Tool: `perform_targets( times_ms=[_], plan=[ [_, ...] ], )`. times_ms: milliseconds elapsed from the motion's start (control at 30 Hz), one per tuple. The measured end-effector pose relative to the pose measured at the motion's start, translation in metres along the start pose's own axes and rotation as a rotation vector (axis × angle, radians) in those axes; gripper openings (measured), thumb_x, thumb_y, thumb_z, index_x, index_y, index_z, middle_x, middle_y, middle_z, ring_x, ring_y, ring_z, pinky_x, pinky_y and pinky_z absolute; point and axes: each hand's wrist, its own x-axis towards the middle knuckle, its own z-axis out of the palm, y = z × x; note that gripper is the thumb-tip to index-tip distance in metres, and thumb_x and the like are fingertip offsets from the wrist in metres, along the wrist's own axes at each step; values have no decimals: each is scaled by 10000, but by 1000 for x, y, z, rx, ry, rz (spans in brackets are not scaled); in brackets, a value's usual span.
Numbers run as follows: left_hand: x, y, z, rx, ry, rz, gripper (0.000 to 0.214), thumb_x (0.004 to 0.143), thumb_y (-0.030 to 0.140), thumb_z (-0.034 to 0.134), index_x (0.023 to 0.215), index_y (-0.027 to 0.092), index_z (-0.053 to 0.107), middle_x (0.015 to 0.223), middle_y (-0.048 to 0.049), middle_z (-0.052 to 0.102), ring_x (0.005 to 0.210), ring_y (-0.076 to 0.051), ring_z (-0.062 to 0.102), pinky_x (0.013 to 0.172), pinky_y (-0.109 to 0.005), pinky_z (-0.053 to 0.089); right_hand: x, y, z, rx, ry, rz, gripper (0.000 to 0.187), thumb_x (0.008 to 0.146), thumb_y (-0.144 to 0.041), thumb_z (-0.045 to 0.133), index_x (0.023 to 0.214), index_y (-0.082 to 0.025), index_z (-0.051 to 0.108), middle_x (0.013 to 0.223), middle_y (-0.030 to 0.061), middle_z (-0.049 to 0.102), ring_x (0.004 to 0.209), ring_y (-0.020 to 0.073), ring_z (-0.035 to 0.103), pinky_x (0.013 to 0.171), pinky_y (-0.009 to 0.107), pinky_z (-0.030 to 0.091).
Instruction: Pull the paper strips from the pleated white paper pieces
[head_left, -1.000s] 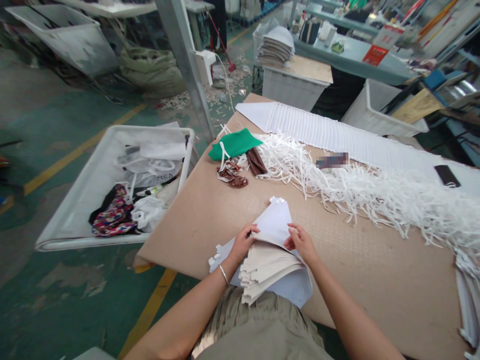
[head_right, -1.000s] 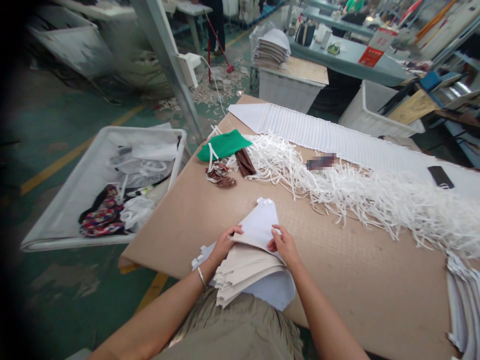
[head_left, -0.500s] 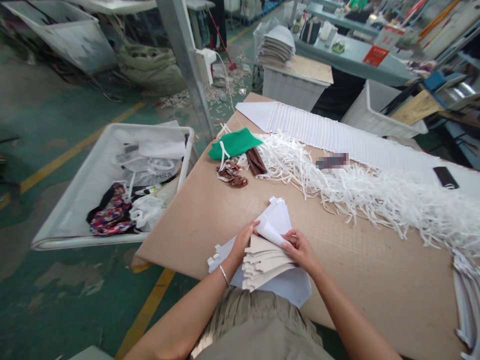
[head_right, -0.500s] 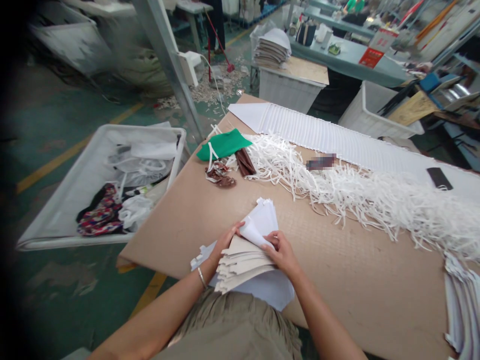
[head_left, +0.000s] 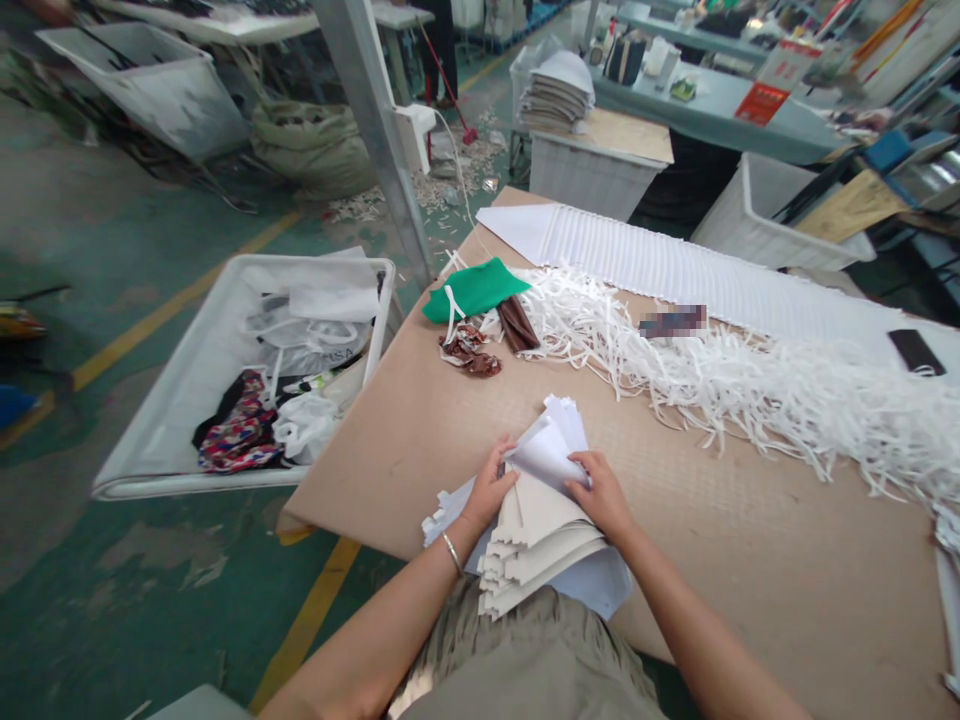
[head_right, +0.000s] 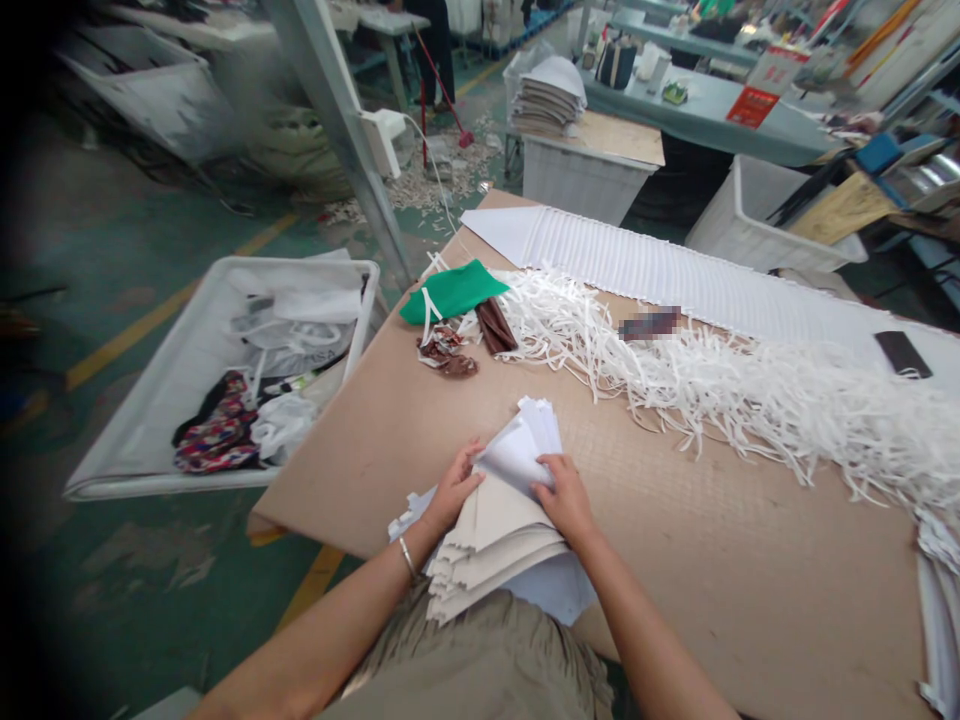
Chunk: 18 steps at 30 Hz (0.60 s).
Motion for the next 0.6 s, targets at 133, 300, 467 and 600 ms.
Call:
perform_targets(
  times_ms=[133,300,467,600],
  plan=[
    [-2,1,-1,-18,-64,-45,380,740,204,606,1114,193,666,1299,-92,645,1303,-279,521,1167,-452,317,2,2,-4,324,-59,175,589,945,-547,371,1406,-191,452,668,-22,573,590,172,545,623,304,475],
    [-5,7,1,78,-62,-3,134,733,166,555,756,200,683,1087,-70,709,1306,-277,516,1162,-456,327,29,11,-1,-276,-135,141,539,828,-352,630,1352,-245,559,1065,95,653,931,226,630,846,331,459],
    [-4,5,1,90,-28,-12,163,756,181,587,872,192,701,1532,-88,454,1474,-305,307,1220,-492,208,15,6,3,-154,-120,15,338,777,-300,671,1102,-210,676,1091,97,628,1041,241,591,942,355,445],
    [-2,-3,2,-54,9,-19,584,728,165,610,1307,212,561,1491,-96,501,1421,-277,395,1205,-469,259,-2,4,-2,397,-83,135,596,885,-546,512,1376,-209,482,830,33,656,734,194,608,707,325,505]
  ],
)
